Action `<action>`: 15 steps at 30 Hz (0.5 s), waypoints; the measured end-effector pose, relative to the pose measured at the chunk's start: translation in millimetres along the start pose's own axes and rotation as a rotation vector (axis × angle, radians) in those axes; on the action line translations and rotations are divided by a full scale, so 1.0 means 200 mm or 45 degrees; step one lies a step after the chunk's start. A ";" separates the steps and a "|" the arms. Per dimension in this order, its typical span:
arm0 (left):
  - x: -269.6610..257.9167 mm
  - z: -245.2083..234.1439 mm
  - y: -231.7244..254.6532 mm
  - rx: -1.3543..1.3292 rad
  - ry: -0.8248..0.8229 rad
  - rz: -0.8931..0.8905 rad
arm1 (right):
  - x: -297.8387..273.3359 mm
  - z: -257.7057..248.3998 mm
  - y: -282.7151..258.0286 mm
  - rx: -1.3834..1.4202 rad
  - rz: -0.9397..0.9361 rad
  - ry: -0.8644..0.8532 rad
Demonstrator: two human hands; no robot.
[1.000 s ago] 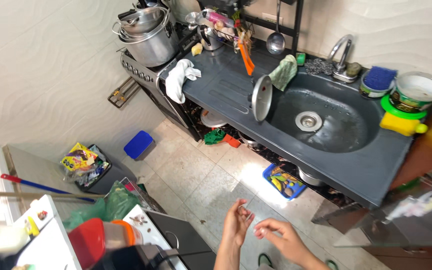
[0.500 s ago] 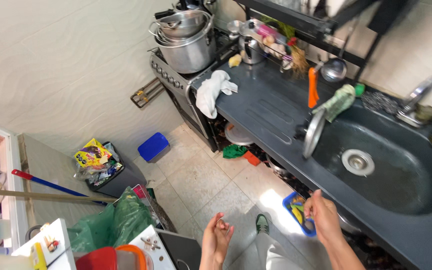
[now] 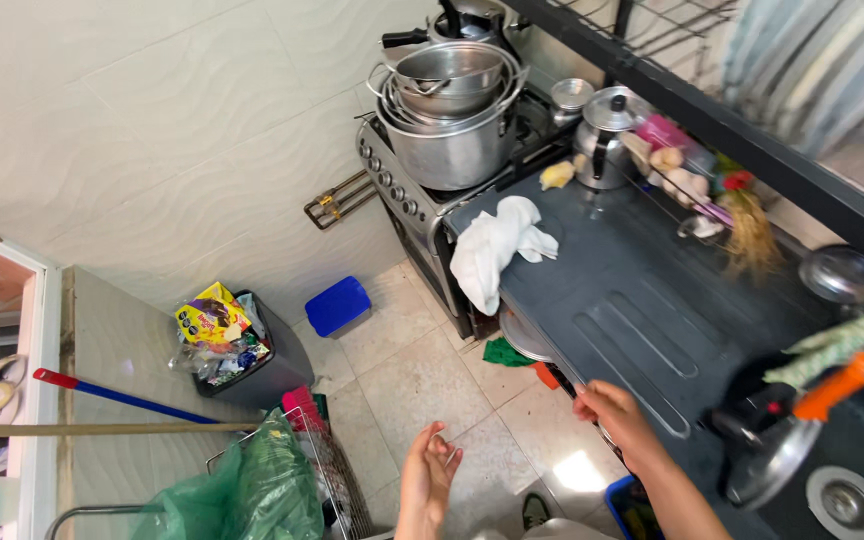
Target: The person organizes plates in a cabinet, moves a wire rack, and then wipes a blue bottle, a metal cup, a red lid, and a purple bowl with a cloth.
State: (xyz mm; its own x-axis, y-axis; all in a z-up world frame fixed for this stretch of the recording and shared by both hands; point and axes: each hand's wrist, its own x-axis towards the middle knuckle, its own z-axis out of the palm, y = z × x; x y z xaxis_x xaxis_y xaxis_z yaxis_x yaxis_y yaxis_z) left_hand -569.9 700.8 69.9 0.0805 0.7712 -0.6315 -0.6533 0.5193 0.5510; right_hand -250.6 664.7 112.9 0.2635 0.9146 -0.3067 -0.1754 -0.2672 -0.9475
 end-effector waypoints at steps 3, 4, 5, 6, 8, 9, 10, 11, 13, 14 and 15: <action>0.16 0.11 0.02 -0.006 -0.002 -0.019 | 0.20 0.14 -0.17 -0.130 -0.093 -0.072; 0.21 0.16 0.03 0.003 0.012 -0.048 | 0.26 0.19 -0.23 -0.204 -0.145 -0.112; 0.26 0.21 0.05 0.006 0.016 -0.054 | 0.32 0.22 -0.24 -0.202 -0.138 -0.109; 0.31 0.27 0.08 0.044 0.040 -0.083 | 0.38 0.26 -0.26 -0.292 -0.155 -0.142; 0.40 0.36 0.13 0.091 0.060 -0.122 | 0.48 0.33 -0.29 -0.379 -0.167 -0.164; 0.46 0.42 0.16 0.108 0.063 -0.169 | 0.53 0.36 -0.32 -0.604 -0.206 -0.149; 0.51 0.48 0.19 0.124 0.067 -0.216 | 0.58 0.39 -0.35 -0.829 -0.241 -0.131; 0.61 0.50 0.22 0.139 0.053 -0.230 | 0.62 0.42 -0.38 -0.827 -0.235 -0.108; 0.80 0.54 0.28 0.155 -0.064 -0.233 | 0.71 0.48 -0.44 -1.041 -0.343 -0.144; 0.85 0.59 0.34 0.170 -0.076 -0.248 | 0.78 0.50 -0.44 -1.039 -0.334 -0.121; 0.91 0.63 0.42 0.220 -0.085 -0.260 | 0.85 0.53 -0.44 -1.109 -0.295 -0.121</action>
State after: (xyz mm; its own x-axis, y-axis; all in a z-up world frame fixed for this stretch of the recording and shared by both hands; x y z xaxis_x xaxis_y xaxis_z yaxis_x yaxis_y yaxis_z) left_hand -514.3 931.8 69.3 0.2506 0.6636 -0.7048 -0.4807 0.7173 0.5044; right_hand -290.9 875.1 153.9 0.1166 0.9849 -0.1279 0.6620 -0.1731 -0.7292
